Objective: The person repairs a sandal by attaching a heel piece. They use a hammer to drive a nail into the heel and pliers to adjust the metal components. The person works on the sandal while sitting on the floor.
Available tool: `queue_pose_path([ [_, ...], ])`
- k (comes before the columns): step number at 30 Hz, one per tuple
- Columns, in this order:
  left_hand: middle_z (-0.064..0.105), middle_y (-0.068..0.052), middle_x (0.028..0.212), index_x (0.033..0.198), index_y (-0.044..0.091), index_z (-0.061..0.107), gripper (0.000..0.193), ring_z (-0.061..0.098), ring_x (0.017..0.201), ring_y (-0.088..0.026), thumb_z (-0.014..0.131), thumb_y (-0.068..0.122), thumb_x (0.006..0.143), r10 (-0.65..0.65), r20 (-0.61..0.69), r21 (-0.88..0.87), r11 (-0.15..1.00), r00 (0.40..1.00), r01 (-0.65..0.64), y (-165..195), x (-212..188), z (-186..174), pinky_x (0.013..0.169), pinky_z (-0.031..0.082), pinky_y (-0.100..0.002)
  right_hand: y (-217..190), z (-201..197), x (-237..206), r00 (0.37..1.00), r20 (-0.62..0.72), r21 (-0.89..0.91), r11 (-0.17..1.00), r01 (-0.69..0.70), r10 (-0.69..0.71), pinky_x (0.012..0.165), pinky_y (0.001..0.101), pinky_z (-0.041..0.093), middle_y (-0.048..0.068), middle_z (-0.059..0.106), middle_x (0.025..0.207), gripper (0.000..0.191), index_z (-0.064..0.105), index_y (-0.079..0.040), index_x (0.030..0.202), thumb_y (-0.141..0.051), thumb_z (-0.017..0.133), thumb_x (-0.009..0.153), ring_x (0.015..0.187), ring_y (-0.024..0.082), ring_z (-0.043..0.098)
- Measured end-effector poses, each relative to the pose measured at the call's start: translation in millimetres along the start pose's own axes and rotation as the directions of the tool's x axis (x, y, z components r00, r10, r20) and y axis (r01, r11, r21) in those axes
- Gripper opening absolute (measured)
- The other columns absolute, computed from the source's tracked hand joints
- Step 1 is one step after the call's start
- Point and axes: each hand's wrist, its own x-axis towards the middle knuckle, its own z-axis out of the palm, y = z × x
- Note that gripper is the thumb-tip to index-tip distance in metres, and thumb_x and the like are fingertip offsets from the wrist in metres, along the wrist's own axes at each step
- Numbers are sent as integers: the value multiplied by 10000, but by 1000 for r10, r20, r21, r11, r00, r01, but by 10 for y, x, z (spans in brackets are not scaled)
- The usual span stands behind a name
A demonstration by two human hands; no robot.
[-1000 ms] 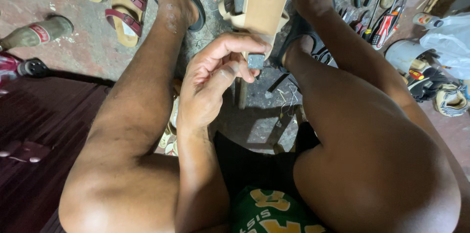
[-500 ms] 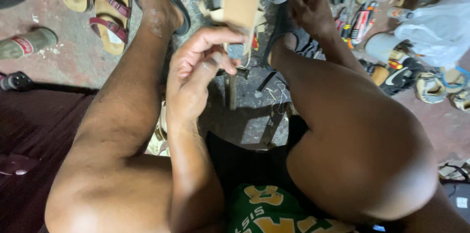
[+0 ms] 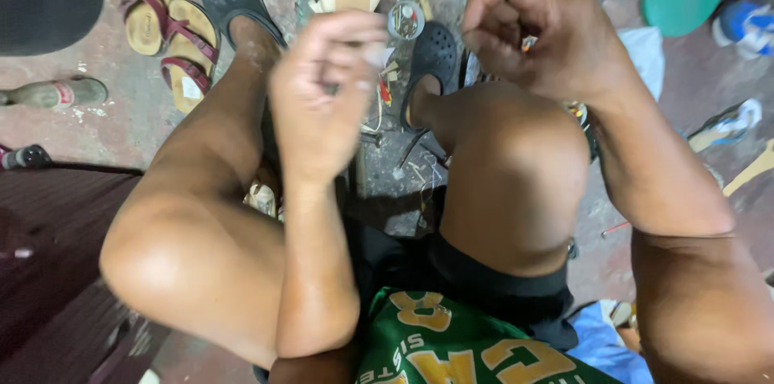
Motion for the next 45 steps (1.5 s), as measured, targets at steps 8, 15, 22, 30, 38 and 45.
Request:
queue_pose_path([
  [8, 739, -13, 907, 1117, -4, 710, 112, 669, 789, -17, 720, 44, 1016, -78, 223, -125, 986, 972, 108, 923, -528, 95, 692, 528, -163, -1356, 35, -483, 982, 57, -341, 921, 187, -178, 631, 249, 465, -2, 555, 749, 196, 644, -62, 1092, -24, 778, 953, 664, 73, 561],
  [15, 710, 5, 939, 1116, 3, 718, 127, 593, 819, -9, 742, 74, 1013, -9, 282, -248, 965, 959, 81, 1035, -905, -15, 724, 478, -170, -1662, 306, -801, 982, 51, -263, 946, 191, -184, 615, 240, 439, -9, 512, 723, 158, 632, -43, 1067, -51, 757, 970, 638, 75, 499],
  [22, 714, 1, 979, 1142, 18, 691, 168, 640, 860, -38, 733, 124, 1018, -2, 292, -348, 931, 956, 109, 980, -1120, -43, 778, 544, -205, -1710, 474, -932, 981, 62, -94, 977, 189, -184, 595, 216, 382, -36, 504, 733, 119, 616, -35, 1093, -68, 698, 1015, 645, 39, 450],
  [30, 687, -23, 1077, 1271, 41, 607, 304, 658, 932, -69, 728, 161, 1019, -53, 260, -531, 826, 964, 188, 699, -1198, 124, 815, 582, -244, -1302, 694, -948, 995, 98, 561, 826, -46, -11, 509, 170, 460, 31, 638, 783, 161, 528, -44, 1133, -33, 655, 1034, 605, 32, 583],
  [38, 695, -45, 1142, 1208, 27, 645, 179, 631, 898, -75, 676, 112, 1054, -133, 246, -533, 809, 960, 248, 158, -1204, 374, 821, 567, -254, -688, 867, -995, 979, 121, 893, 413, -180, 166, 485, 184, 404, 45, 632, 771, 192, 524, -51, 1046, -11, 705, 1000, 574, 72, 560],
  [45, 706, -43, 1077, 1169, 51, 642, 103, 682, 930, -103, 633, 52, 1066, -141, -79, -406, 909, 987, 97, -339, -821, 56, 856, 606, -281, -278, 1096, -517, 938, -119, 649, 740, -175, 326, 472, 210, 394, 0, 646, 855, 246, 567, -68, 1165, -39, 723, 978, 558, 55, 548],
])
